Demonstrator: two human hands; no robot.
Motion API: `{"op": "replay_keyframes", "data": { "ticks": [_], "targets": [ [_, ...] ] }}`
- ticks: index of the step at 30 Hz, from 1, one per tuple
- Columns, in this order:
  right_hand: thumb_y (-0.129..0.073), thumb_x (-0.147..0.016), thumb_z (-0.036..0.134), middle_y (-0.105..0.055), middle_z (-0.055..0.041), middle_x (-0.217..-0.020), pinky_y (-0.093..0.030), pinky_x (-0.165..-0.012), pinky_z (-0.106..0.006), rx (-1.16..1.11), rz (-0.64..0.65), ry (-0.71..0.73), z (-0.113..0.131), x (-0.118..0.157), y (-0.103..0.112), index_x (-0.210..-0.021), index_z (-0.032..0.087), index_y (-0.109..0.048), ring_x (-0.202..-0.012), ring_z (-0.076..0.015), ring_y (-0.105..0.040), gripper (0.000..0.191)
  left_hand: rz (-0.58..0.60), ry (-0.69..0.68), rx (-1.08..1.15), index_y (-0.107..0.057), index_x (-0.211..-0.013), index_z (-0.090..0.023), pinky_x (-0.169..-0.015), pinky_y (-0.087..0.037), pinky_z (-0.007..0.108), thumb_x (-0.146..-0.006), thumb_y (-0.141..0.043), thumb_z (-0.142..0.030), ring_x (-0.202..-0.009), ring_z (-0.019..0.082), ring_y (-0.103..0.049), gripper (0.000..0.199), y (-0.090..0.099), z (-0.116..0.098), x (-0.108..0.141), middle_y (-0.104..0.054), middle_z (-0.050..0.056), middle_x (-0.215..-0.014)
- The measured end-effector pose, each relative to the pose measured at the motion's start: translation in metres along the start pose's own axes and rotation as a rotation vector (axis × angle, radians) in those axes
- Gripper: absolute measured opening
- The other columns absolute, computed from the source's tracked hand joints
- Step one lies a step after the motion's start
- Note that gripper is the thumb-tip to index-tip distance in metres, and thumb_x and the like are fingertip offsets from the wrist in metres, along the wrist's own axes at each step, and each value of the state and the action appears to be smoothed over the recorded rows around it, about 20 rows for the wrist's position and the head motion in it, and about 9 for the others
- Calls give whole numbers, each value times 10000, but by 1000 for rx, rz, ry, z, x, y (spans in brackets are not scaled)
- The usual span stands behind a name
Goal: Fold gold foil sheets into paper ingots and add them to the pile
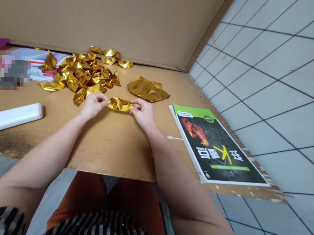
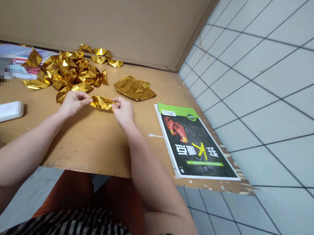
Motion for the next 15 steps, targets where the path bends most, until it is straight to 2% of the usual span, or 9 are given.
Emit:
{"op": "replay_keyframes", "data": {
  "ticks": [15],
  "targets": [
    [-567, -678, 183, -490, 84, -485, -394, -550, -256, -58, 21, -10, -1, 0, -3, -757, 206, -632, -495, -118, -503, 104, 7, -8, 3, -612, -523, -172, -469, -355, 217, -573, -780, -222, -464, 80, -448, 182, -2, 2, -1, -565, -34, -498]
  ]
}}
Point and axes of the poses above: each hand's wrist, its own x-axis away from the middle knuckle, its own y-axis out of the back of the hand, z = x × y, the point moved 10 cm from there along -x, towards the middle knuckle
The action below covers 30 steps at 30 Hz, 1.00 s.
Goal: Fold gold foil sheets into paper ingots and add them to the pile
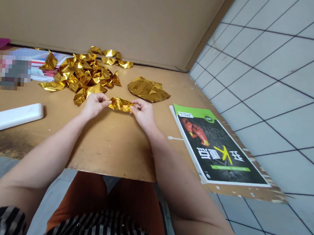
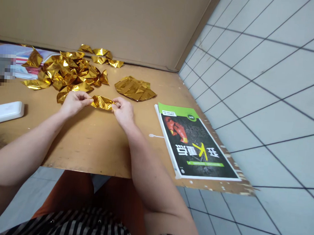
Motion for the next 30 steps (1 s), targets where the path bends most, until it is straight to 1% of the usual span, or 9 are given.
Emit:
{"op": "replay_keyframes", "data": {
  "ticks": [5, 9, 12, 17, 20, 23, 26, 28, 30],
  "targets": [
    [-558, -692, 175, -487, 88, -471, -397, -553, -254, 10, -8, -5, 2, 1, 1, -746, 202, -616, -493, -118, -511, 85, 1, 25, 27, -609, -535, -177, -457, -346, 210, -574, -771, -216, -447, 73, -434, 170, 0, 4, -1, -551, -44, -486],
    [-556, -714, 183, -533, 70, -502, -402, -563, -260, 40, -8, -1, 3, 1, 2, -782, 198, -628, -503, -122, -512, 101, 10, 23, 33, -614, -554, -174, -471, -361, 217, -598, -738, -190, -454, 79, -451, 132, 1, 6, -3, -555, -38, -495],
    [-568, -728, 197, -561, 58, -523, -411, -567, -261, 39, -5, -5, 0, 1, 2, -807, 194, -639, -506, -123, -517, 106, 28, 47, 27, -620, -576, -174, -479, -376, 217, -614, -747, -198, -455, 81, -466, 134, 1, 8, -3, -556, -40, -497],
    [-600, -736, 242, -551, 71, -514, -415, -547, -244, -35, 13, -20, -7, -1, 0, -815, 190, -621, -497, -106, -517, 96, 48, 98, 85, -642, -609, -166, -503, -425, 216, -616, -767, -214, -447, 88, -501, 133, -1, 10, -1, -569, -41, -473],
    [-632, -739, 317, -553, 70, -534, -432, -555, -245, -104, 20, -11, -6, -1, 0, -833, 193, -608, -522, -106, -540, 157, 26, 142, 132, -644, -600, -155, -496, -433, 213, -614, -765, -174, -426, 91, -510, 123, 1, 13, 0, -576, -33, -453],
    [-650, -733, 382, -559, 66, -547, -466, -574, -257, -171, 20, -16, -6, -1, 0, -840, 203, -592, -553, -118, -573, 216, -55, 199, 207, -627, -573, -140, -462, -415, 201, -634, -725, -107, -394, 91, -502, 120, 10, 18, -2, -568, -19, -428],
    [-661, -713, 411, -560, 67, -547, -490, -584, -269, -214, 18, -53, -10, -1, 0, -813, 215, -571, -559, -124, -586, 237, -201, 271, 339, -591, -562, -134, -439, -410, 192, -662, -677, -70, -384, 96, -506, 147, 27, 27, -4, -558, -11, -418],
    [-668, -700, 424, -556, 69, -543, -500, -595, -276, -230, 16, -71, -13, -2, -1, -798, 221, -564, -566, -127, -593, 247, -301, 305, 449, -573, -579, -136, -449, -429, 189, -687, -651, -65, -401, 99, -525, 151, 40, 32, -7, -558, -12, -432],
    [-674, -692, 437, -555, 70, -537, -504, -602, -282, -237, 18, -81, -16, -2, -2, -791, 225, -564, -567, -130, -597, 258, -388, 307, 566, -568, -611, -138, -502, -476, 195, -729, -614, -69, -447, 100, -559, 144, 52, 35, -10, -581, -3, -478]
  ]
}}
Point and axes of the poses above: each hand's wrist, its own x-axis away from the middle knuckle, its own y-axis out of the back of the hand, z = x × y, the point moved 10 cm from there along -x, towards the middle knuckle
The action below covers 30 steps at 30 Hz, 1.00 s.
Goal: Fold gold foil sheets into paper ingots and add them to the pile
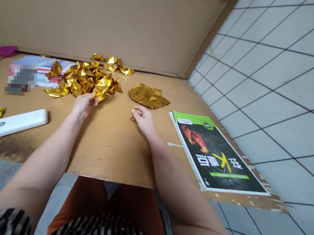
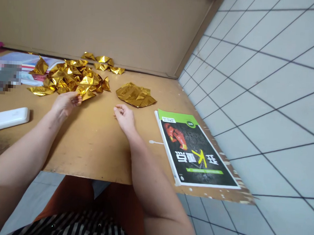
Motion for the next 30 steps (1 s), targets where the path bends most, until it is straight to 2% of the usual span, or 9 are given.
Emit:
{"op": "replay_keyframes", "data": {
  "ticks": [2, 5, 9, 11, 14, 16, 19, 24, 30],
  "targets": [
    [-679, -687, 442, -557, 69, -539, -505, -605, -286, -2, 8, -2, -2, 0, -1, -792, 226, -567, -566, -132, -597, 265, -33, -31, 127, -556, -640, -148, -617, -528, 212, -763, -583, -77, -538, 104, -610, 145, 5, -7, -6, -617, 13, -554],
    [-659, -703, 426, -563, 65, -550, -499, -613, -290, 25, 11, 9, -5, -2, 0, -808, 225, -575, -565, -132, -590, 242, -49, -106, 223, -528, -680, -169, -781, -540, 245, -749, -602, -76, -675, 114, -655, 137, 9, -15, -11, -640, 16, -648],
    [-588, -745, 370, -560, 55, -568, -486, -614, -304, 196, -74, 46, -6, -6, 15, -856, 215, -594, -551, -142, -558, 191, -59, -185, 86, -537, -794, -177, -789, -531, 271, -666, -630, -52, -678, 117, -648, 202, 8, -11, -8, -644, -3, -716],
    [-565, -755, 334, -602, 24, -633, -498, -651, -331, 331, -141, 68, -5, -8, 26, -888, 207, -609, -593, -163, -575, 189, 16, -273, -93, -573, -863, -178, -720, -525, 269, -668, -619, -88, -610, 116, -616, 220, -2, -10, -2, -649, -15, -714],
    [-544, -759, 263, -684, -63, -831, -508, -797, -392, 560, -227, 115, 0, -9, 40, -919, 189, -634, -782, -219, -633, 197, 232, -399, -432, -639, -869, -171, -676, -510, 278, -721, -613, -195, -609, 143, -606, 152, -30, 0, 13, -644, -9, -675],
    [-537, -768, 221, -696, -123, -977, -481, -894, -423, 734, -256, 150, 6, -10, 43, -958, 167, -654, -938, -260, -629, 230, 363, -499, -697, -670, -834, -178, -713, -513, 302, -750, -601, -239, -654, 168, -623, 125, -47, 10, 24, -677, 15, -709],
    [-532, -790, 177, -664, -167, -1147, -421, -995, -442, 969, -229, 189, 16, -16, 37, -1074, 128, -657, -1101, -294, -577, 314, 543, -634, -1006, -702, -851, -195, -802, -516, 333, -800, -556, -267, -806, 215, -670, 171, -66, 24, 40, -734, 64, -871],
    [-525, -833, 171, -593, -195, -1294, -356, -1059, -426, 1218, -102, 152, 22, -43, 20, -1221, 72, -601, -1197, -300, -522, 408, 647, -743, -1260, -713, -885, -194, -815, -524, 338, -869, -472, -266, -883, 238, -682, 252, -77, 30, 50, -740, 87, -933],
    [-519, -872, 221, -577, -206, -1329, -370, -1039, -393, 1355, -6, 51, 13, -66, 5, -1235, 79, -595, -1256, -285, -498, 398, 700, -748, -1338, -702, -864, -188, -805, -516, 340, -887, -462, -241, -889, 246, -679, 247, -80, 30, 57, -730, 104, -913]
  ]
}}
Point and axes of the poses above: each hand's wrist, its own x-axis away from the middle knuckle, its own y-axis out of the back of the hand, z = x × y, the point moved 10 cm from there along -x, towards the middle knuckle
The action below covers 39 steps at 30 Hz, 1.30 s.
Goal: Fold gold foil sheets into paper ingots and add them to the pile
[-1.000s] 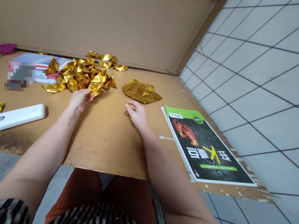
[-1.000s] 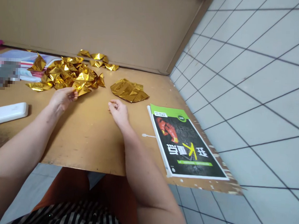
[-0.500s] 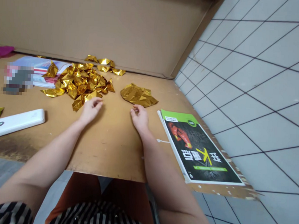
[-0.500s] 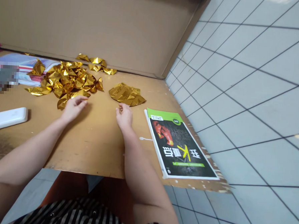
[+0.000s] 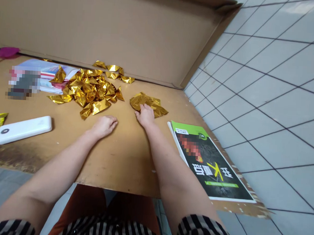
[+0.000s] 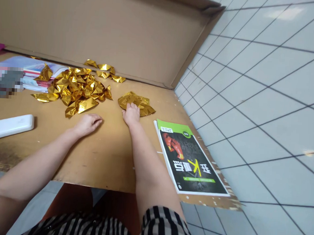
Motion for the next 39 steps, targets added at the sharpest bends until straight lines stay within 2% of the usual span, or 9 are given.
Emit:
{"op": "replay_keyframes", "data": {
  "ticks": [7, 12, 17, 22, 26, 28, 31, 33, 39],
  "targets": [
    [-459, -874, 115, -722, -239, -1018, -466, -863, -363, 51, 129, -66, -2, -5, -18, -940, 87, -737, -1013, -283, -673, 287, -42, 19, 135, -708, -779, -213, -787, -492, 356, -854, -504, -237, -821, 271, -668, 219, 1, 1, 0, -711, 118, -837],
    [-453, -842, 90, -736, -221, -973, -485, -774, -339, 54, 86, -110, -10, -6, -10, -987, 112, -724, -941, -276, -694, 309, -62, 26, 217, -712, -764, -230, -785, -480, 344, -820, -541, -226, -811, 262, -655, 180, 3, 4, 1, -711, 98, -814],
    [-443, -859, 190, -719, -211, -974, -470, -799, -367, -110, -202, -173, -27, 0, 38, -920, 134, -698, -923, -291, -666, 267, -183, 153, 418, -715, -729, -227, -810, -482, 354, -763, -603, -209, -800, 256, -650, 118, 10, 19, 1, -713, 75, -815],
    [-504, -783, 289, -651, -53, -740, -456, -743, -332, -660, -409, -106, -31, 29, 75, -717, 216, -576, -748, -211, -603, 122, -346, 363, 796, -697, -806, -185, -833, -495, 347, -699, -680, -195, -791, 205, -639, 109, 9, 41, 3, -696, 52, -831],
    [-603, -698, 445, -499, 45, -587, -416, -599, -273, -1215, -212, -10, -8, 56, 68, -662, 247, -486, -578, -140, -489, 232, -443, 445, 1176, -678, -930, -171, -931, -473, 324, -650, -775, -257, -980, 190, -643, 309, 8, 51, 7, -703, 78, -1011],
    [-653, -644, 451, -487, 55, -583, -419, -588, -266, -1383, -110, -27, 2, 68, 60, -641, 248, -466, -562, -129, -475, 276, -419, 458, 1331, -684, -907, -175, -930, -475, 308, -642, -799, -341, -1007, 188, -648, 333, 5, 50, 8, -712, 82, -1026],
    [-703, -585, 434, -510, 50, -570, -424, -566, -262, -1521, 24, -72, 11, 78, 41, -605, 239, -480, -546, -125, -478, 296, -235, 447, 1478, -694, -760, -165, -801, -532, 318, -562, -839, -467, -827, 203, -689, 389, -4, 36, 6, -738, 78, -840],
    [-729, -568, 447, -509, 49, -539, -427, -544, -261, -1563, 78, -110, 10, 80, 26, -582, 236, -484, -528, -127, -486, 323, -141, 461, 1517, -691, -681, -159, -698, -550, 329, -462, -886, -443, -667, 199, -679, 408, -10, 30, 6, -724, 62, -695],
    [-749, -587, 563, -667, -2, -666, -517, -636, -319, -1685, 173, -167, 6, 85, -4, -701, 229, -577, -672, -189, -643, 392, -190, 535, 1528, -706, -670, -147, -641, -549, 330, -387, -911, -352, -572, 191, -664, 405, -13, 35, 9, -706, 43, -607]
  ]
}}
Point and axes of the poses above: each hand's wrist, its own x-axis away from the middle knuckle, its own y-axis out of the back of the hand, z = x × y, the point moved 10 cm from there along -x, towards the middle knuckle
